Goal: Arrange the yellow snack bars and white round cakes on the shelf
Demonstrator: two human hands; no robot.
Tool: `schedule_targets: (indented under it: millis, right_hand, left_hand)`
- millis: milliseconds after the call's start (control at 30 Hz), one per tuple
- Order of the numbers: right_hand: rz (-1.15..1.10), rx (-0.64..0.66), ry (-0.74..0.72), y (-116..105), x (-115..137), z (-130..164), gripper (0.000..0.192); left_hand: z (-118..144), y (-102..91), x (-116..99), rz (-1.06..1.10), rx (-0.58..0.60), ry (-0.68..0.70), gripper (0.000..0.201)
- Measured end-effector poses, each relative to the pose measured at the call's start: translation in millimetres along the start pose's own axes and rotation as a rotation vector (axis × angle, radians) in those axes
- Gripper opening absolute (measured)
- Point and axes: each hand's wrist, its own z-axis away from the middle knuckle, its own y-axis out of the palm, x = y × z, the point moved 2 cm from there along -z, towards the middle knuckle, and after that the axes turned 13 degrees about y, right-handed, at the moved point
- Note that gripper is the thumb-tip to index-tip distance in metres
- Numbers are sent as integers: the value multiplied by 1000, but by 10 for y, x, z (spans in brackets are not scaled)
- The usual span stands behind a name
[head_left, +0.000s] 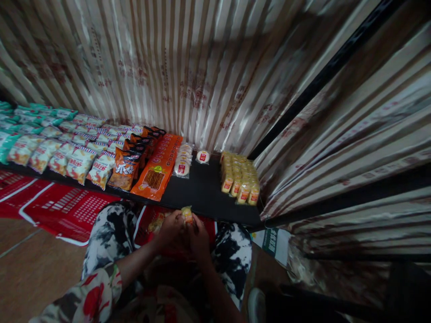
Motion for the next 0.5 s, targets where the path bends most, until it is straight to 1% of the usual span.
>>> schedule_targets:
  millis: [100, 167, 300, 433, 500]
  right_hand:
    - [22, -12, -26, -60, 52, 2, 42]
    - [60, -44, -44, -98, 90, 4, 42]
    - [157, -118, -65, -169, 152, -7, 41]
    - [181, -118, -74, -258, 191, -47, 38]
    - [179, -113, -81, -309, 205, -71, 38]
  left_hand:
    - [-32, 5, -113, 16, -28, 21, 26]
    - [-51, 11, -180, 42, -36, 32, 27]
    - [-103, 49, -278, 58, -12, 40, 25]
    - [-179, 124, -324, 72, -6, 90, 25]
    - [-224, 164, -337, 38, -14, 121, 25]
